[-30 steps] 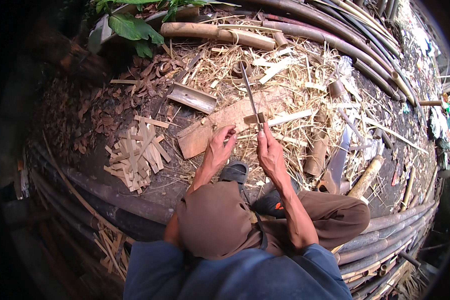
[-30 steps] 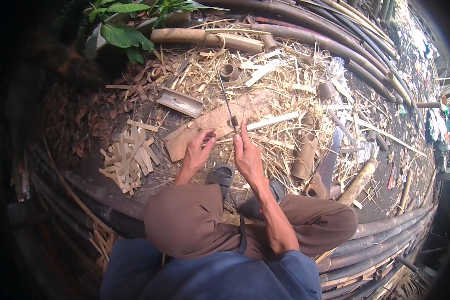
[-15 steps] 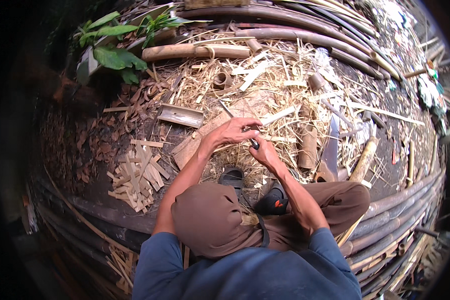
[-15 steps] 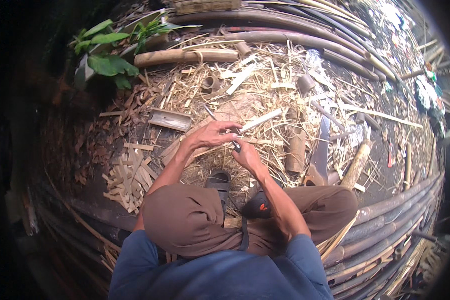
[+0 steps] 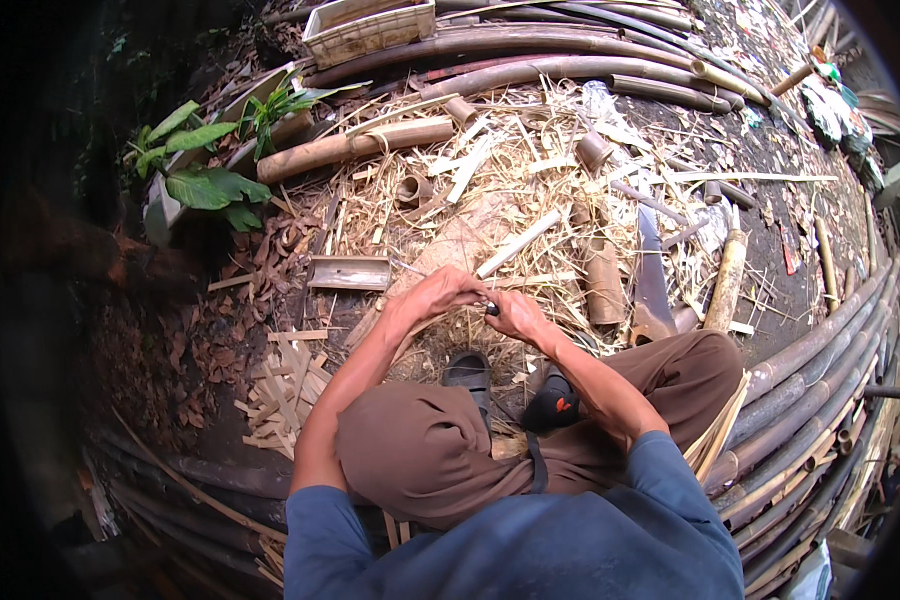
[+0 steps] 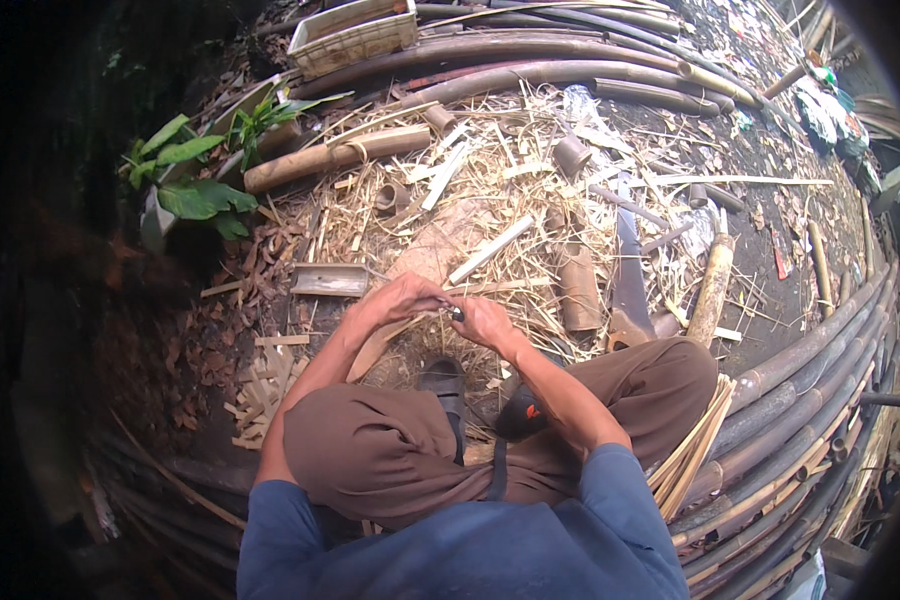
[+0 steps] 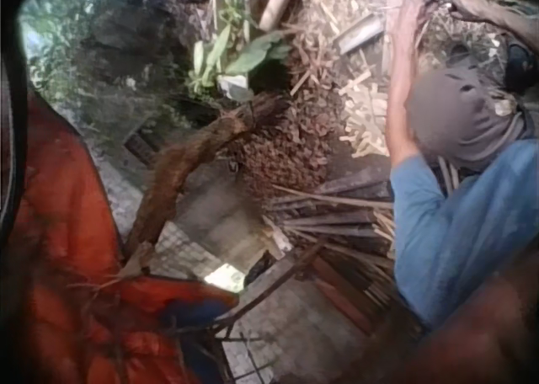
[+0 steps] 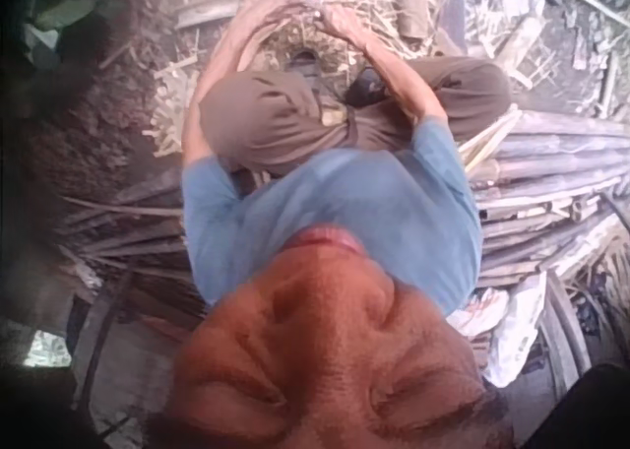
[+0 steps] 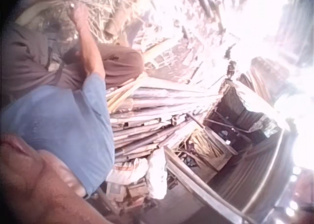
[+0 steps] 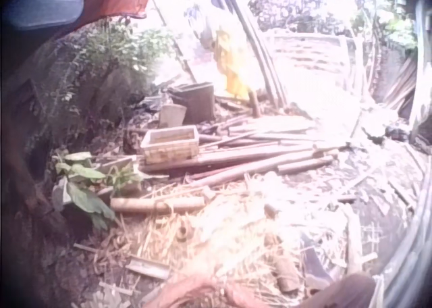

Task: The person sits on the ground and uses a machete to split small pieces of wood into thin strips. They repeatedly strike the wood, adjust the pieces, and collect the resulting slivers.

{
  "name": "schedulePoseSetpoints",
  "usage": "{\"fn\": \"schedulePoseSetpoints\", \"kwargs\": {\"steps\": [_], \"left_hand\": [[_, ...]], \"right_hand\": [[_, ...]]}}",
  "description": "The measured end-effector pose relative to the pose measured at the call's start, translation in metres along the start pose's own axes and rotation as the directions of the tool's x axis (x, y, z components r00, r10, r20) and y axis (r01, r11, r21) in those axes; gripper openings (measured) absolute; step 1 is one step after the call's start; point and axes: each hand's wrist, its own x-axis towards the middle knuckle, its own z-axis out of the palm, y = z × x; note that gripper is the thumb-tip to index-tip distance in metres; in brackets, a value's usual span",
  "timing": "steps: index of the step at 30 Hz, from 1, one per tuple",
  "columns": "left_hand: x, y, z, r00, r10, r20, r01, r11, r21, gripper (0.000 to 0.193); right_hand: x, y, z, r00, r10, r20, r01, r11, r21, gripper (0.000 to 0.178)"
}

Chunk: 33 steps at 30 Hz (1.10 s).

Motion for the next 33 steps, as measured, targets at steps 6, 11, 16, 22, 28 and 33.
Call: {"fn": "schedulePoseSetpoints", "kwargs": {"steps": [6,11,16,22,28,33], "left_hand": [[-0.05,0.005,0.0,0.963,-0.009,-0.269,0.038,0.994,0.102,0.024],[-0.066,0.039,0.012,0.934,0.104,-0.343,-0.028,0.976,0.218,0.021],[-0.079,0.064,0.009,0.905,0.136,-0.403,-0.039,0.97,0.24,0.02],[-0.092,0.074,0.011,0.863,0.319,-0.391,-0.145,0.899,0.413,0.02],[-0.089,0.081,0.024,0.835,0.293,-0.466,-0.139,0.931,0.337,0.022],[-0.156,0.081,-0.001,0.53,-0.046,-0.847,0.101,0.995,0.009,0.017]], "right_hand": [[0.018,0.028,-0.018,0.961,-0.25,0.118,0.264,0.957,-0.119,0.028],[0.017,0.021,-0.059,0.891,-0.399,0.218,0.431,0.894,-0.125,0.027],[0.004,0.004,-0.107,0.893,-0.368,0.261,0.42,0.889,-0.183,0.021],[-0.017,0.065,-0.137,0.901,-0.376,0.215,0.404,0.908,-0.106,0.021],[-0.01,0.087,-0.139,0.892,-0.425,0.156,0.444,0.889,-0.112,0.022],[-0.05,0.177,-0.167,0.987,0.107,0.12,-0.052,0.921,-0.387,0.028]]}}
